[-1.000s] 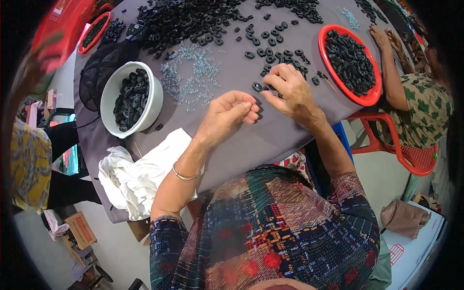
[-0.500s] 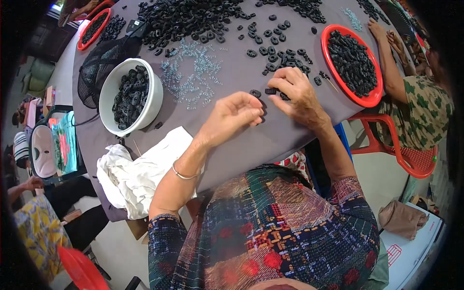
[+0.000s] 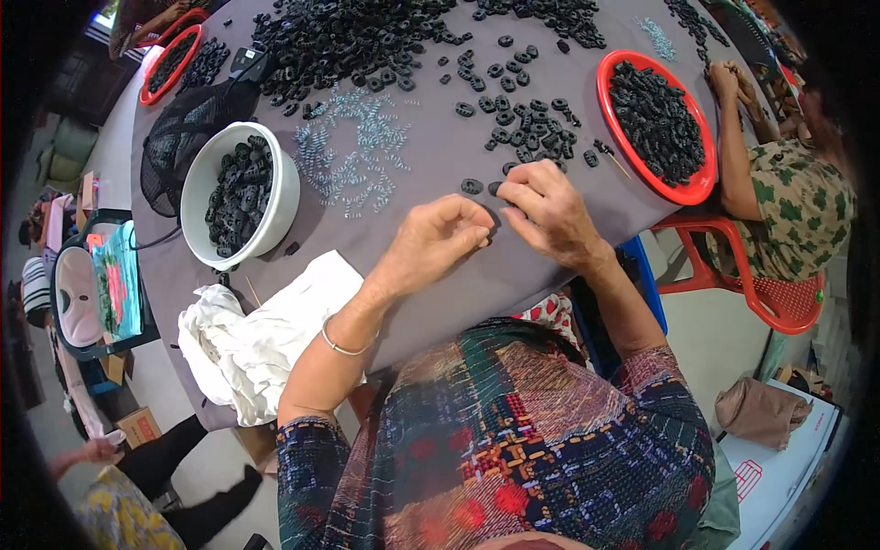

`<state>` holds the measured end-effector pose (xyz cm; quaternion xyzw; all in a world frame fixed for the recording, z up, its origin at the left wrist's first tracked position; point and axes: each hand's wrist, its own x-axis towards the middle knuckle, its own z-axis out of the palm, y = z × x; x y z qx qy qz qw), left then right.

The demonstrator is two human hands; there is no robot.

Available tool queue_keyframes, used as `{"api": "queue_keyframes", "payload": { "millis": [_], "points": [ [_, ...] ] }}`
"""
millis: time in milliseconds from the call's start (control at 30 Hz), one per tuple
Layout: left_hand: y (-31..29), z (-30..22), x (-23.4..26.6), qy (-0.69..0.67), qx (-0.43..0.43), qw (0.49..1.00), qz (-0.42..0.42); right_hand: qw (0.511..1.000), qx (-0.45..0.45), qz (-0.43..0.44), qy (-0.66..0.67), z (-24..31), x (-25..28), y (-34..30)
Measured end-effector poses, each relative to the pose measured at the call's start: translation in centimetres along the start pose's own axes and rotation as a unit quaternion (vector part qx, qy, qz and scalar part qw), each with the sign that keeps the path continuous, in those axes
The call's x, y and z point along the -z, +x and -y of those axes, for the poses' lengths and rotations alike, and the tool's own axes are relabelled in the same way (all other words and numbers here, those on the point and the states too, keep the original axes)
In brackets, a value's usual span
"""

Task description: The person is sorting and inspecting small black plastic ring-like components on a work table.

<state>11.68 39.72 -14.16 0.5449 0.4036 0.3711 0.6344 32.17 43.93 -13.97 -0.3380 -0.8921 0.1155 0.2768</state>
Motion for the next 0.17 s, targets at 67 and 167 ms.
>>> {"api": "queue_keyframes", "payload": {
  "millis": [67, 167],
  "points": [
    [0.04, 0.11, 0.03, 0.002, 0.001, 1.0, 0.0, 1.0, 0.008, 0.007, 0.004, 0.24, -0.11, 0.26],
    [0.0, 0.01, 0.15, 0.011, 0.01, 1.0, 0.006, 0.999, 0.035, 0.008, 0.028, 0.18, -0.18, 0.52]
  ]
}}
